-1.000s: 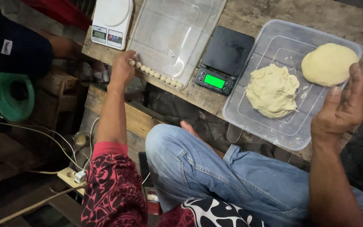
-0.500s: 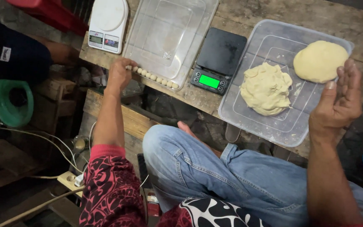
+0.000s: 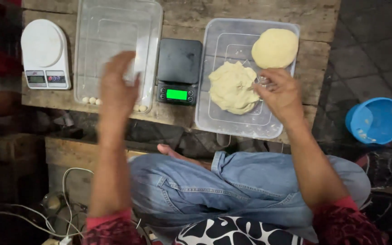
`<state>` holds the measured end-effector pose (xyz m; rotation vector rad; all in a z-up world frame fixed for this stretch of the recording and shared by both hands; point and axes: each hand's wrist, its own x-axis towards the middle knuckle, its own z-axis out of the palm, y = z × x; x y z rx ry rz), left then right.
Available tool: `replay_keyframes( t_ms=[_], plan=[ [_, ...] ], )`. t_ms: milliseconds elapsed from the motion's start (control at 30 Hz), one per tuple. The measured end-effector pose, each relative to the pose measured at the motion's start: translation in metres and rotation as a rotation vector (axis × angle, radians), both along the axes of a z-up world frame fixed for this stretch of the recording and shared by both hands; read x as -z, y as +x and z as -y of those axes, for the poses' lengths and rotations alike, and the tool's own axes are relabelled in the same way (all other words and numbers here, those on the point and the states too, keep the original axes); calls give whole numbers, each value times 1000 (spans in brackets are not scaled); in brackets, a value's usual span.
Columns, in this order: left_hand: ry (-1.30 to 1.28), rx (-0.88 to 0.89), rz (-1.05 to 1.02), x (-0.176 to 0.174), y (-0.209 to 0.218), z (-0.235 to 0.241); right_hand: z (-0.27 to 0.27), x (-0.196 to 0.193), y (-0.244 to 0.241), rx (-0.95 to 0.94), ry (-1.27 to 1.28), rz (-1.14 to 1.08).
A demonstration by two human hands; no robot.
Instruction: The person sits cross-legged and repeatedly tears small pieces of dough from a larger mass. They weigh each piece on a digital scale, roll it into a ball between their palms, and place it into a clear plastic tray. The process is repeated multiple times to create uniform dough balls.
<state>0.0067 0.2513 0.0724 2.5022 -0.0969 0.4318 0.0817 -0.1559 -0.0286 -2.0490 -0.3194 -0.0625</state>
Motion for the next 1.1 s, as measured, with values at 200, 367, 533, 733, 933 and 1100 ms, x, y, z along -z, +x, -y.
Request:
replay_keyframes(
  t_ms=[200, 367, 533, 733, 933, 1100],
  plan=[
    [-98, 123, 29, 48, 41, 167, -8, 12, -8, -183, -185, 184],
    [-1, 75, 6, 88, 30, 218, -7, 24, -7, -180, -129, 142],
    [132, 19, -131, 100, 29, 234, -13, 18, -4, -109, -106, 59],
    [187, 36, -248, 121, 28, 242, -6, 32, -5, 38, 153, -234],
    [203, -2, -42, 132, 27, 242, -5, 26, -6, 134, 341, -406],
    [202, 2, -7, 134, 28, 240, -9, 3, -6, 160, 521, -493]
  ],
)
